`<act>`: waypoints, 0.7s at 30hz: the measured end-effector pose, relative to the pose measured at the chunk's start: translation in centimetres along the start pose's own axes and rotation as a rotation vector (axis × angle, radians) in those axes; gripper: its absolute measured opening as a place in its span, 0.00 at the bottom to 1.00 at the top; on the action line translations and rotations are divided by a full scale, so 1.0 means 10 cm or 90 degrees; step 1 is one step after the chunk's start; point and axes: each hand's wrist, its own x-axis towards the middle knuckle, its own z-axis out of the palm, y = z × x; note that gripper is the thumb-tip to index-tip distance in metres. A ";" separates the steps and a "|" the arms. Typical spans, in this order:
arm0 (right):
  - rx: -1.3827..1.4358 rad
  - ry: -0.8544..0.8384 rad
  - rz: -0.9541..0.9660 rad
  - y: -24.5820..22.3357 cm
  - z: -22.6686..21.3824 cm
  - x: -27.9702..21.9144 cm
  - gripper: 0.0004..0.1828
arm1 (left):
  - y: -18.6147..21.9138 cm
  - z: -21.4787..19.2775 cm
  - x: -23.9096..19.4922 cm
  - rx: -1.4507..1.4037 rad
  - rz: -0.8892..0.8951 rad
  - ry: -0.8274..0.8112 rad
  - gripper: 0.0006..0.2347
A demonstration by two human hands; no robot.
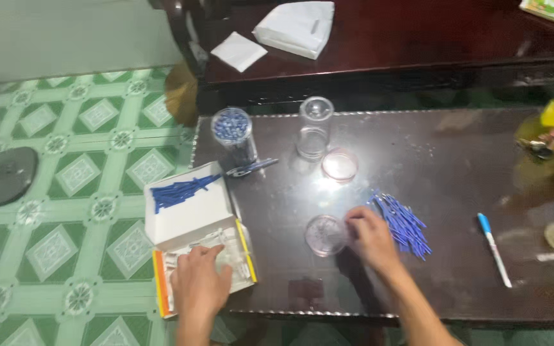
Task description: The person assembles several pens by hand by picking up pen bodies, inserting blue ink cartridges, and attaching blue end caps while working over a small tray on a table.
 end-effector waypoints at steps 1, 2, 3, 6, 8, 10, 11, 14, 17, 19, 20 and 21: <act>-0.006 -0.001 0.017 -0.12 0.23 -0.02 0.06 | -0.01 -0.01 -0.05 -0.020 0.013 0.044 0.20; -0.013 0.002 0.034 -0.23 0.45 -0.04 0.07 | 0.01 -0.01 -0.08 -0.038 0.031 0.088 0.27; -0.012 -0.001 0.029 -0.58 0.72 -0.12 0.07 | 0.04 0.04 -0.08 -0.039 0.028 0.094 0.27; 0.099 -0.116 0.043 -1.32 1.41 -0.20 0.04 | 0.22 0.20 -0.12 -0.109 0.057 0.140 0.16; 0.213 -0.275 0.000 -1.42 1.83 0.01 0.14 | 0.40 0.31 -0.21 -0.068 0.125 0.139 0.15; 0.081 -0.210 -0.067 -1.10 2.05 0.47 0.13 | 0.53 0.33 -0.29 -0.126 0.158 0.146 0.14; -0.050 -0.139 -0.127 -0.94 2.16 0.71 0.14 | 0.59 0.34 -0.32 -0.183 0.193 0.150 0.13; -0.324 -0.073 -0.353 -0.25 2.12 1.36 0.25 | 0.69 0.40 -0.27 -0.268 0.229 0.184 0.12; -0.543 -0.121 -0.390 -0.23 2.04 1.34 0.21 | 0.73 0.46 -0.14 -0.278 0.207 0.213 0.12; -0.605 -0.075 -0.461 -0.19 2.05 1.27 0.15 | 0.72 0.43 -0.08 -0.281 0.204 0.218 0.12; -0.667 -0.025 -0.537 -0.18 2.04 1.23 0.10 | 0.73 0.41 -0.05 -0.285 0.202 0.228 0.13; -0.668 -0.023 -0.534 -0.15 2.02 1.19 0.10 | 0.73 0.41 -0.04 -0.286 0.205 0.225 0.13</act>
